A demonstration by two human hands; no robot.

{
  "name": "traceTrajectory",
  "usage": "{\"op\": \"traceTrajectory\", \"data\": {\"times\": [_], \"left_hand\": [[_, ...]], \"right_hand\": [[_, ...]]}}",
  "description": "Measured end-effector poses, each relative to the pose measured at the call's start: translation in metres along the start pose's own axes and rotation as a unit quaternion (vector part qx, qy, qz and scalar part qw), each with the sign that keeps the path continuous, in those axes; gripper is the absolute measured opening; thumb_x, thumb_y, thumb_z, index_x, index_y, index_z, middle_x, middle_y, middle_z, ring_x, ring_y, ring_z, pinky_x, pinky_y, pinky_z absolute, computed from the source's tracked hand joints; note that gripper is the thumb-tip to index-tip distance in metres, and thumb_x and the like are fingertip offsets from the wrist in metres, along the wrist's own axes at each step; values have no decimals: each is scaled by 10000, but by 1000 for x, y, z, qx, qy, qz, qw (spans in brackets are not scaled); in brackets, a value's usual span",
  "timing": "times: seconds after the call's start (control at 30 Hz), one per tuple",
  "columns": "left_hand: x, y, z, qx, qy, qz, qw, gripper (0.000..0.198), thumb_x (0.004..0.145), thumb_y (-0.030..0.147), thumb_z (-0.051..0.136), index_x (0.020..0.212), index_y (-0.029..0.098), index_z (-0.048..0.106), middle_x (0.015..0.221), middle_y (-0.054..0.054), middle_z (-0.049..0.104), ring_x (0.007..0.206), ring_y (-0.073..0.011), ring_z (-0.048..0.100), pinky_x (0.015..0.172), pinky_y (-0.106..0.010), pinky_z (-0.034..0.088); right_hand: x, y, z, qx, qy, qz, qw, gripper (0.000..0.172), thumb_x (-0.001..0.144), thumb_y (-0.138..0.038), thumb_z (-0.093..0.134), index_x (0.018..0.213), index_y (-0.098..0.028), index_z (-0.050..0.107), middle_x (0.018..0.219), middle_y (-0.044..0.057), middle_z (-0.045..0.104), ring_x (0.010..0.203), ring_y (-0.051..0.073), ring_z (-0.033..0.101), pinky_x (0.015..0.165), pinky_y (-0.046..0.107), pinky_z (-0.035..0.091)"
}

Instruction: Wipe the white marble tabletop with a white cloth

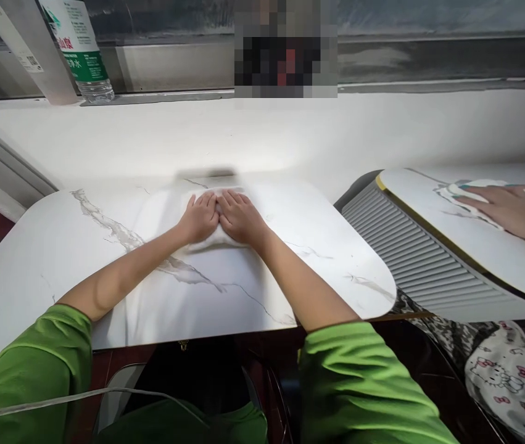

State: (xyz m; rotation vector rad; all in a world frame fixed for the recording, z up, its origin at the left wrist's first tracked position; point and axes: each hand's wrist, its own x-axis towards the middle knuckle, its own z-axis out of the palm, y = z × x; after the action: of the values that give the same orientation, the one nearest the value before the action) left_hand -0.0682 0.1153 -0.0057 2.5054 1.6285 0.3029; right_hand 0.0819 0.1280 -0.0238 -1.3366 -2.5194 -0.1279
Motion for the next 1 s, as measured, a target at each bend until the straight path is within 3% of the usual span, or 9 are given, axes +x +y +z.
{"op": "traceTrajectory", "data": {"times": [0.13,0.23,0.47,0.67,0.87,1.0], "left_hand": [[38,-16,0,-1,10,1,1000,537,967,202,262,1467,28,359,1567,-161,350,1473,-236,274,1227,-467,132],[52,-21,0,1,12,-6,1000,529,975,197,254,1467,39,364,1570,-151,348,1473,-231,273,1227,-464,137],[39,-14,2,25,9,-20,999,542,1001,213,233,1499,15,314,1595,-142,293,1488,-237,235,1232,-470,117],[-13,17,-1,25,-24,-4,999,552,1014,255,227,1516,36,291,1607,-133,262,1503,-229,197,1235,-455,101],[-74,77,6,29,-41,55,997,567,1001,267,263,1497,-2,319,1594,-170,271,1501,-274,193,1228,-505,112],[-95,116,13,33,-53,96,993,583,1003,286,287,1488,-35,318,1599,-192,237,1508,-297,152,1232,-508,96]], "right_hand": [[33,18,8,5,8,32,999,499,916,-212,328,1359,-52,492,1439,194,513,1358,310,434,1117,474,332],[46,27,13,11,11,36,999,477,899,-198,338,1325,-83,520,1405,177,547,1326,300,465,1102,468,346],[35,21,12,17,-12,62,998,524,921,-209,297,1396,-61,459,1502,183,445,1410,295,375,1158,493,264],[-23,-6,-7,-6,-39,43,998,541,944,-244,261,1403,-20,438,1510,216,420,1417,324,362,1156,503,278],[-113,-17,-30,-28,-21,27,999,473,922,-247,301,1284,-50,534,1436,226,499,1355,341,439,1118,517,350],[-164,-15,-45,-26,1,31,999,408,906,-239,333,1214,-91,556,1402,215,523,1321,342,468,1090,527,392]]}}
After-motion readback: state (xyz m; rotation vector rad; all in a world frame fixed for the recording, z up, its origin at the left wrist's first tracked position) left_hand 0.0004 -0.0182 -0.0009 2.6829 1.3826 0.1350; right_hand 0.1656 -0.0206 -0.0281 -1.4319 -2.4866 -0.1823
